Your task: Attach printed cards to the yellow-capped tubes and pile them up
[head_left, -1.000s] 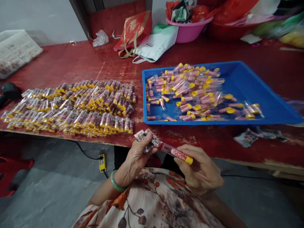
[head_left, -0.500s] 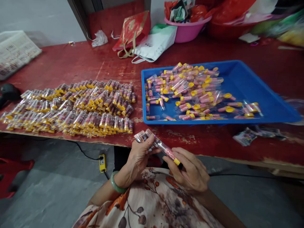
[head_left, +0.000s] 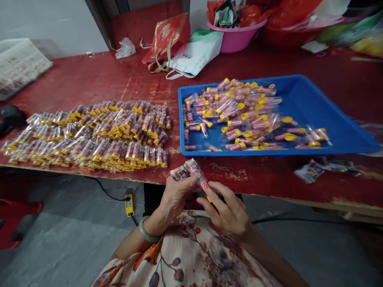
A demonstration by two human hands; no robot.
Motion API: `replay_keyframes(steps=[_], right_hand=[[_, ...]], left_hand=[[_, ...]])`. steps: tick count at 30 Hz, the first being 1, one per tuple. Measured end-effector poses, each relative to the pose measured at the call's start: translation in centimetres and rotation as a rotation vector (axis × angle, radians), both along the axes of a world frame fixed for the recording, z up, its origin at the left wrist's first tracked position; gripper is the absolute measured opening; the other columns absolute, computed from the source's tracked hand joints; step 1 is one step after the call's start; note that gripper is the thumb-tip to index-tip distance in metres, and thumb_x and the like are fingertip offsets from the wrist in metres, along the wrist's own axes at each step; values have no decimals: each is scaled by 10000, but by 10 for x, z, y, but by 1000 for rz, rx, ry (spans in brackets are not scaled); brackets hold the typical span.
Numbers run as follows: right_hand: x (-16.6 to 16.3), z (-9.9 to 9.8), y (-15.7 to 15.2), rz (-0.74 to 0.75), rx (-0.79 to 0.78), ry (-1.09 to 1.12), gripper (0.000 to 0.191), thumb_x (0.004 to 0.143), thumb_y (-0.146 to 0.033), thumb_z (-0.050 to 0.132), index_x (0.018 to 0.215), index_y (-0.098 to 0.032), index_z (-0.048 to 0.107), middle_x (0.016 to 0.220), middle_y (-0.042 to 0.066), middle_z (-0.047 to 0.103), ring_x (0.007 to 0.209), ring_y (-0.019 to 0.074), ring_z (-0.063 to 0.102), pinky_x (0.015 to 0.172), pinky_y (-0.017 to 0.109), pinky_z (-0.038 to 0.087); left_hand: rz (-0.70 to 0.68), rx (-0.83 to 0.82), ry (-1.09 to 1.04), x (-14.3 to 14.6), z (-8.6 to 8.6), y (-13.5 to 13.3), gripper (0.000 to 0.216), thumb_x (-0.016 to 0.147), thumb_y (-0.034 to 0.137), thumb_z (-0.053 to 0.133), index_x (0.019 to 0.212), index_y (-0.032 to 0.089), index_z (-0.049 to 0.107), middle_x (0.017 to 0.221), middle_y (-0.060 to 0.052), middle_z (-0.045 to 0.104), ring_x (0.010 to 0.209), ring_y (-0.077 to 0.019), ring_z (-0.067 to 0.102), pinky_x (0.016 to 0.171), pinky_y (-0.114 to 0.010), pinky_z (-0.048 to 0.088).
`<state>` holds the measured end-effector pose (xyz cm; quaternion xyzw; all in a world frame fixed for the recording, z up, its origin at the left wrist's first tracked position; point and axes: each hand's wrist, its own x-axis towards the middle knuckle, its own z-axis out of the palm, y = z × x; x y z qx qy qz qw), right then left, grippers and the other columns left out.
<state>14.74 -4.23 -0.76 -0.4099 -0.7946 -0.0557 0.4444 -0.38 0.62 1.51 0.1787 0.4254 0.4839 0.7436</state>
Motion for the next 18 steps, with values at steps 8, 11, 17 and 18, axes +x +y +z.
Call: replay_keyframes(steps=[8, 11, 17, 18], right_hand=[[4, 13, 10, -11, -281, 393, 488, 795, -223, 726, 1245, -209, 537, 1150, 98, 586, 796, 160, 594, 740, 343, 568], [2, 15, 16, -14, -345, 487, 467, 766, -272, 746, 1190, -221, 557, 1138, 82, 561, 702, 127, 526, 681, 334, 546], [-6, 23, 13, -3, -491, 616, 470, 708, -155, 737, 1141, -211, 565, 1147, 78, 522, 662, 97, 463, 548, 253, 486], [-7, 24, 12, -8, -493, 608, 459, 709, -142, 725, 1134, -209, 566, 1137, 75, 525, 655, 95, 459, 538, 247, 478]], left_hand=[[-159, -5, -77, 1, 7, -4, 431, 507, 302, 911, 836, 127, 695, 763, -36, 695, 649, -139, 627, 638, -241, 514], [-198, 25, -68, 1, 8, -8, 419, 523, 304, 906, 840, 119, 703, 755, -39, 691, 642, -129, 611, 626, -226, 495], [-205, 61, -25, -2, 7, -13, 353, 535, 297, 901, 769, 122, 703, 717, -34, 673, 631, -118, 592, 627, -221, 480], [-206, 58, -18, -2, 6, -14, 342, 543, 296, 897, 769, 126, 704, 716, -31, 671, 630, -117, 589, 630, -223, 480]])
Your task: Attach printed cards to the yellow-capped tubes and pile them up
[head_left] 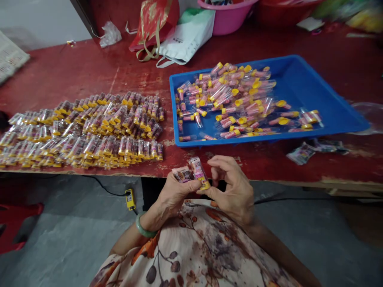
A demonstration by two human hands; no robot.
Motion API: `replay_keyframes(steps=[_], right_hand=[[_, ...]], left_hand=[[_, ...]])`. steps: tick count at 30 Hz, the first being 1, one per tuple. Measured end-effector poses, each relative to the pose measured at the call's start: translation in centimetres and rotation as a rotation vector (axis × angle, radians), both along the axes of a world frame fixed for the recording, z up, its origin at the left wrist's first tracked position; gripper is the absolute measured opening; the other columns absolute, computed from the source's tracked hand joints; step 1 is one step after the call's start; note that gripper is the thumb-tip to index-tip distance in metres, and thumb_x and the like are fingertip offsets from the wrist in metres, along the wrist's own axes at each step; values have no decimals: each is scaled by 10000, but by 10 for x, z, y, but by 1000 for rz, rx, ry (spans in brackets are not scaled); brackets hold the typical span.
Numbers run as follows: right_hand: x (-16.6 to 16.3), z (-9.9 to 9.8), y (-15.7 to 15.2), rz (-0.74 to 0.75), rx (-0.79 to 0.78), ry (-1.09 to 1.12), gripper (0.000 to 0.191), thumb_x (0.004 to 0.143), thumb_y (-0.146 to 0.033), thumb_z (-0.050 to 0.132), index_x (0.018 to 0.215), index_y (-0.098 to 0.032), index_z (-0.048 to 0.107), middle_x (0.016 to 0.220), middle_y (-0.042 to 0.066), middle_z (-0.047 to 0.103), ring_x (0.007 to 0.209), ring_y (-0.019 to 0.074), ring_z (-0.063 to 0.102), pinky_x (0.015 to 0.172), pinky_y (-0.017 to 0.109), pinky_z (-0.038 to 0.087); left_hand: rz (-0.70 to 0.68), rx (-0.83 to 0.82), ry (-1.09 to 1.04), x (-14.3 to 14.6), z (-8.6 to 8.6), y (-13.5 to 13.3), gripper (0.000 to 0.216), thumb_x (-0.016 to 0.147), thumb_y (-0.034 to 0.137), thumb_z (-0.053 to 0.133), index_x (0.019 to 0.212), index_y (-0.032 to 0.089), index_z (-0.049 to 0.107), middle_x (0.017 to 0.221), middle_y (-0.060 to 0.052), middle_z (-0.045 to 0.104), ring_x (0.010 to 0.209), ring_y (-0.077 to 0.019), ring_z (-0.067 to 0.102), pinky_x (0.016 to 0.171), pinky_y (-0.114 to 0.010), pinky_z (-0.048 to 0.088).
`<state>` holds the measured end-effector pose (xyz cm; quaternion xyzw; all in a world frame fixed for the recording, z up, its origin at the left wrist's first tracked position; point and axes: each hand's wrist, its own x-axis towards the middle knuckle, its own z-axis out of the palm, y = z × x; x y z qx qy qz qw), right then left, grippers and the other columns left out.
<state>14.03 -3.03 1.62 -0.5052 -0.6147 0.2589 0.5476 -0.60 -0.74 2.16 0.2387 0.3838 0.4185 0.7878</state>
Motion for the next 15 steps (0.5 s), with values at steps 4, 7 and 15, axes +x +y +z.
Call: replay_keyframes(steps=[4, 7, 15], right_hand=[[-2, 0, -1, -14, 13, -54, 392, 741, -152, 697, 1111, -201, 576, 1070, 64, 545, 623, 89, 447, 494, 229, 451], [1, 1, -1, -2, 36, -81, 335, 771, -162, 681, 1090, -202, 588, 1021, 53, 565, 598, 87, 443, 502, 238, 456], [4, 4, -9, 10, 204, -185, 317, 825, -75, 627, 1103, -225, 649, 988, 53, 648, 783, 156, 628, 651, 282, 549]], left_hand=[[4, -31, 33, -1, -1, -2, 356, 526, 307, 901, 768, 137, 703, 712, -27, 666, 618, -122, 587, 632, -241, 487], [9, -51, 38, 0, -2, -2, 378, 509, 323, 906, 765, 135, 700, 708, -25, 663, 611, -121, 587, 618, -235, 483], [7, -39, -15, 0, -1, -1, 330, 542, 289, 894, 765, 132, 708, 720, -39, 688, 623, -141, 625, 621, -246, 518]])
